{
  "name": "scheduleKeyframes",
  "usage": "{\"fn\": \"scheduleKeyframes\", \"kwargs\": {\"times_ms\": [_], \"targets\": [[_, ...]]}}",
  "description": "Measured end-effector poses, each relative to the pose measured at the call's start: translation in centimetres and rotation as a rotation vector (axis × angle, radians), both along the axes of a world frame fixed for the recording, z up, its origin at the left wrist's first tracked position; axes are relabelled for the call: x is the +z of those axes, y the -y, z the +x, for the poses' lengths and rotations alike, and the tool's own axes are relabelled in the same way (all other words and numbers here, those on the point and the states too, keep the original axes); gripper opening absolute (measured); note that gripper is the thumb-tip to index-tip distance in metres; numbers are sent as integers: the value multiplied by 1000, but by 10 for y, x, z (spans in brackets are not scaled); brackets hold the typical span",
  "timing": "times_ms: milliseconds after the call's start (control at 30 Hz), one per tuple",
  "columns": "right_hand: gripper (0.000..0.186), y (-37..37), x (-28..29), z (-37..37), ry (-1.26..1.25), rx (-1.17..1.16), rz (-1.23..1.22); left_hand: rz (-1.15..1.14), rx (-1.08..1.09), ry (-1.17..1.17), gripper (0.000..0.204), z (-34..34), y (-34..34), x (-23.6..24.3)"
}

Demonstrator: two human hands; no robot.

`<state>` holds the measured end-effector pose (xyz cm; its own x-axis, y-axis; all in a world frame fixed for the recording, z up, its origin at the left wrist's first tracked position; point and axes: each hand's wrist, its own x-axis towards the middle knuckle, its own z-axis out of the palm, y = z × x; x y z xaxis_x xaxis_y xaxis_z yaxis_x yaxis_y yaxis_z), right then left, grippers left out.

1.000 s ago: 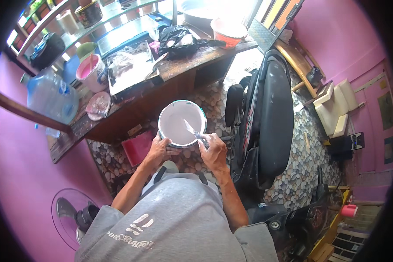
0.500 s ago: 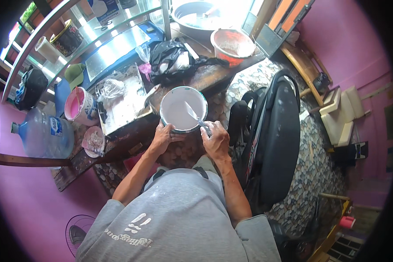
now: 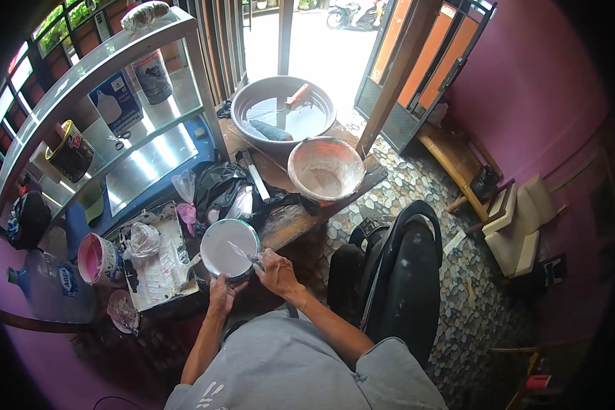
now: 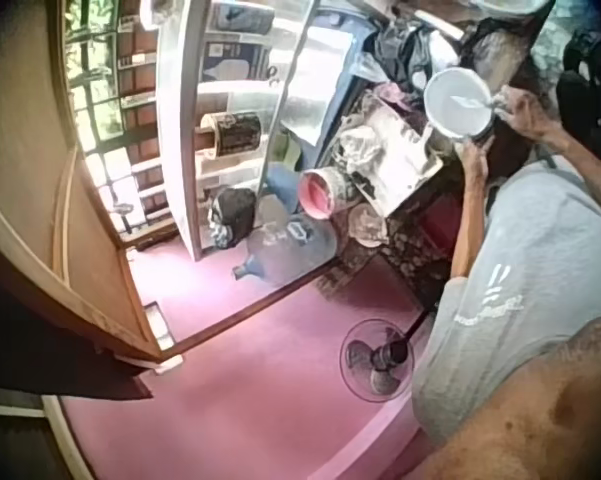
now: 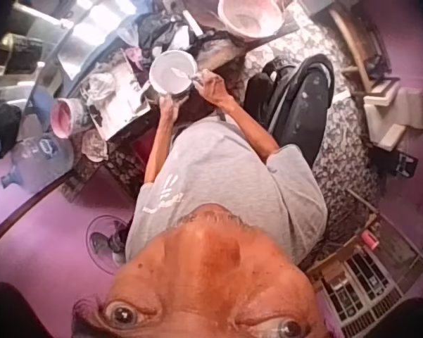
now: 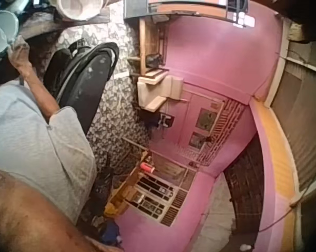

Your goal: The person stirs a white substance in a bucket with a wooden stick and then uses a putty knife to transfer it onto a piece of cloth, which they then gather and squeeze.

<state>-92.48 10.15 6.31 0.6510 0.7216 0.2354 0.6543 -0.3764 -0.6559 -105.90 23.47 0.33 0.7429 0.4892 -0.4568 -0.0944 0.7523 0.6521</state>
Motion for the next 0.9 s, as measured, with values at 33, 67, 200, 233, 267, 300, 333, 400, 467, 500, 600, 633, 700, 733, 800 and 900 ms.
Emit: {"fn": "scheduleKeyframes", "kwargs": {"times_ms": [33, 67, 200, 233, 267, 300, 333, 400, 467, 500, 600, 633, 700, 733, 800, 900], "targets": [[19, -5, 1, 5, -5, 11, -8, 15, 49, 8, 48, 5, -1, 5], [18, -12, 3, 13, -3, 1, 16, 8, 49, 13, 48, 13, -5, 9], [17, -29, -3, 28, 87, 42, 25, -22, 80, -11, 45, 22, -13, 2], [17, -29, -6, 33, 120, 36, -2, 6, 75, 4, 44, 27, -14, 2], [18, -28, -6, 38, 133, 45, 16, 22, 33, 7, 45, 29, -16, 10], [18, -29, -5, 40, 104, 58, -4, 7, 44, 5, 44, 30, -18, 8], [18, -31, -4, 40, 120, 78, -36, 8, 26, 6, 45, 28, -24, 5], [19, -32, -6, 39, 132, 116, -66, 9, 26, 0, 46, 19, -24, 5], [21, -29, -12, 37, 138, 149, -82, 23, -2, -54, 50, 13, -22, 8], [21, -28, -10, 36, 133, 159, -84, 19, 8, -60, 50, 9, -23, 6], [21, -26, 12, 29, 143, 166, -120, 59, -113, -26, 59, -1, -33, 4], [21, -25, 22, 28, 139, 176, -122, 55, -104, -30, 59, -3, -35, 8], [20, -21, 33, 28, 207, 153, 18, 130, -184, -198, 61, -6, -38, 13], [20, -17, 31, 29, 216, 150, -1, 128, -178, -201, 61, -6, -38, 11], [20, -11, 20, 32, 222, 170, -56, 196, -126, -172, 64, -2, -34, 8], [21, -3, 13, 32, 220, 192, -94, 196, -91, -156, 66, 0, -30, 12]]}}
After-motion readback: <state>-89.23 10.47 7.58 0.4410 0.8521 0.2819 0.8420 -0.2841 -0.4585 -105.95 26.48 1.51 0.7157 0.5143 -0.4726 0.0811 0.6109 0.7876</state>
